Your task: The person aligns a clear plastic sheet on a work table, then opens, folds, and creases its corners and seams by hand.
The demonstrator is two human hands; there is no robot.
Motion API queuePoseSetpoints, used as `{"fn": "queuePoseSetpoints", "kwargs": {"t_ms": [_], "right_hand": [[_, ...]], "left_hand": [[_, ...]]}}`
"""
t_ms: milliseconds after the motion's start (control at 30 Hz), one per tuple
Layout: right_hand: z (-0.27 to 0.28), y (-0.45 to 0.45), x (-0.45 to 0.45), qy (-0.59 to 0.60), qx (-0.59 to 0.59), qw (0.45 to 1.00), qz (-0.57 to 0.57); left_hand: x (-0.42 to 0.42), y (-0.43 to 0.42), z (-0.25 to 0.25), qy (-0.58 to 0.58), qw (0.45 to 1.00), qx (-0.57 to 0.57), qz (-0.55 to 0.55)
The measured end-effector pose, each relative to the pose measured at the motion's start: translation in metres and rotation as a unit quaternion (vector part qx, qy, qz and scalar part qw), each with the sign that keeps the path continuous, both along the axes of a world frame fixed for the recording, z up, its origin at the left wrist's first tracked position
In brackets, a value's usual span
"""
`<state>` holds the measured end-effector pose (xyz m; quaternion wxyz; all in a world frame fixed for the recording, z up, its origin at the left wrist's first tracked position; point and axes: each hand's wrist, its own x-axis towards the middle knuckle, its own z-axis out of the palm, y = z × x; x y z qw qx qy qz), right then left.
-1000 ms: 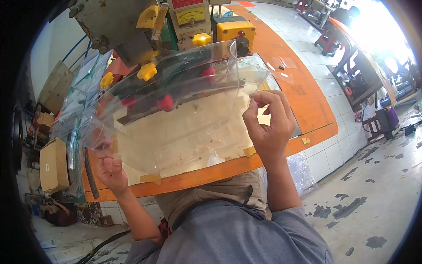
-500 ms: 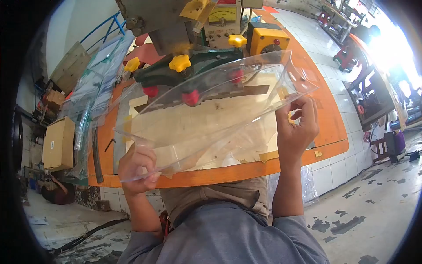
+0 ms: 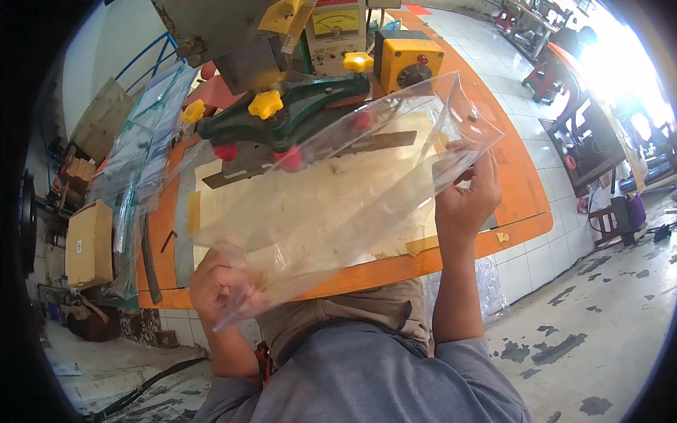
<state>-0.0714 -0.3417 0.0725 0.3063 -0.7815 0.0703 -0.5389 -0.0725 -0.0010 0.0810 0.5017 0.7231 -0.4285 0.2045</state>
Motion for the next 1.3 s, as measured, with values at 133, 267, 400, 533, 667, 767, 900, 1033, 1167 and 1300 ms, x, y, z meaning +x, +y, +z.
{"fn": "queuePoseSetpoints", "kwargs": {"t_ms": [133, 267, 400, 533, 667, 767, 900, 1033, 1167, 1300], "right_hand": [[-0.002, -0.003, 0.003, 0.014, 0.039, 0.999, -0.012], [-0.008, -0.01, 0.006, 0.026, 0.011, 0.998, -0.054], [0.002, -0.038, 0.001, 0.054, 0.189, 0.98, -0.039], [-0.01, -0.028, -0.009, -0.008, 0.258, 0.96, 0.112], [-0.005, -0.02, -0.021, -0.016, 0.261, 0.961, 0.094], [-0.007, -0.026, -0.033, -0.041, 0.286, 0.948, 0.134], [-0.016, -0.03, -0.039, -0.058, 0.257, 0.942, 0.208], [-0.017, -0.025, -0.045, -0.027, 0.191, 0.944, 0.266], [-0.02, -0.022, -0.044, -0.013, 0.198, 0.948, 0.25], [-0.015, -0.02, -0.039, -0.014, 0.177, 0.951, 0.253]], "left_hand": [[-0.001, -0.006, 0.007, -0.016, 0.998, 0.016, -0.057], [0.005, 0.008, 0.002, 0.036, 0.983, 0.085, -0.161], [-0.012, 0.011, -0.005, 0.04, 0.993, -0.113, 0.003], [-0.001, 0.023, -0.006, 0.091, 0.993, -0.076, -0.008], [0.005, 0.015, -0.003, 0.135, 0.986, -0.086, -0.045], [0.008, 0.013, -0.006, 0.163, 0.982, -0.097, -0.017], [0.011, 0.014, -0.01, 0.163, 0.984, -0.073, 0.009], [0.013, 0.012, -0.015, 0.159, 0.984, -0.083, 0.014], [0.011, 0.007, -0.012, 0.166, 0.981, -0.089, 0.039], [0.011, 0.007, -0.011, 0.162, 0.981, -0.094, 0.058]]}}
